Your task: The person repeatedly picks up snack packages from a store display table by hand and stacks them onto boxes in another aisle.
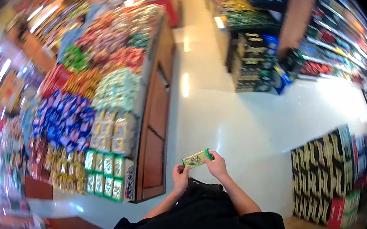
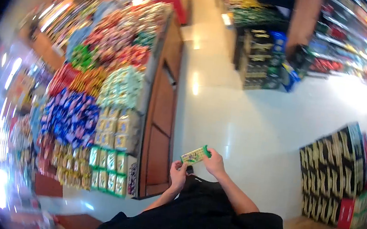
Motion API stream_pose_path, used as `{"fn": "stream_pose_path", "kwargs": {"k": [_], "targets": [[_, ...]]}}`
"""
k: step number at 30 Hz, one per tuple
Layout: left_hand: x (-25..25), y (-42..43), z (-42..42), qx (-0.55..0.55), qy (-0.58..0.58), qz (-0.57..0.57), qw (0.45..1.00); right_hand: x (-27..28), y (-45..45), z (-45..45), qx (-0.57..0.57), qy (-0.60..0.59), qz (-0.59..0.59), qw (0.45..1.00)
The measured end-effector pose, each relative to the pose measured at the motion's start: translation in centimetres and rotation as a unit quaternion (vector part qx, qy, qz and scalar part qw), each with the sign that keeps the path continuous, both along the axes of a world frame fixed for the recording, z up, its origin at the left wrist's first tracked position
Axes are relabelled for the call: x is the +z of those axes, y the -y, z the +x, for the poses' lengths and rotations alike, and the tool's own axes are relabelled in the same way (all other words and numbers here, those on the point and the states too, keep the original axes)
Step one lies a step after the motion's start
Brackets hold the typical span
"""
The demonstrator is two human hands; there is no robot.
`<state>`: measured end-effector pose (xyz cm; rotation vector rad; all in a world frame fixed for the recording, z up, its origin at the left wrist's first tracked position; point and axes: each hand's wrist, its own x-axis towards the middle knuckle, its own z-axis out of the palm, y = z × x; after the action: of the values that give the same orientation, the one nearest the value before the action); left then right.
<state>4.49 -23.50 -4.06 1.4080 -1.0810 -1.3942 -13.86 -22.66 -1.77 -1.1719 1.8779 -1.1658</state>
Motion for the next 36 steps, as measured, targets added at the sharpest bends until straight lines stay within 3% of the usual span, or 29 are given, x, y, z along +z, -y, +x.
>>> {"fn": "stream_pose_path", "kwargs": {"k": [4, 7, 10, 15, 20, 28, 32, 36], "targets": [[2.1, -2.4, -8.3, -0.209, 0.025, -0.014, 0.977, -1.1, -8.0, -7.8, -0.222, 0.011, -0.01, 0.975], [1.3, -3.9, -13.7, -0.34, 0.029, -0.005, 0.94, -0.9, -14.1, -11.9, -0.375, 0.075, -0.03, 0.924], [1.6, -6.2, -19.5, -0.458, 0.059, -0.034, 0.886, -2.0, -19.9, -13.7, -0.506, 0.084, -0.044, 0.857], [2.0, -10.5, -28.6, -0.622, 0.129, -0.039, 0.771, -6.1, -28.4, -16.5, -0.62, 0.113, -0.021, 0.776], [-0.2, -16.6, -38.8, -0.694, 0.107, -0.058, 0.709, -5.0, -35.2, -23.1, -0.706, 0.077, -0.037, 0.703], [2.3, -29.4, -59.5, -0.771, 0.007, -0.093, 0.629, -3.5, -48.9, -37.2, -0.761, -0.01, -0.05, 0.647], [4.1, -35.7, -67.4, -0.8, -0.037, -0.13, 0.585, -1.6, -54.1, -41.7, -0.808, 0.048, -0.069, 0.583], [7.3, -40.8, -72.7, -0.841, -0.05, -0.135, 0.521, 3.7, -57.2, -44.2, -0.846, 0.16, -0.196, 0.469]]}}
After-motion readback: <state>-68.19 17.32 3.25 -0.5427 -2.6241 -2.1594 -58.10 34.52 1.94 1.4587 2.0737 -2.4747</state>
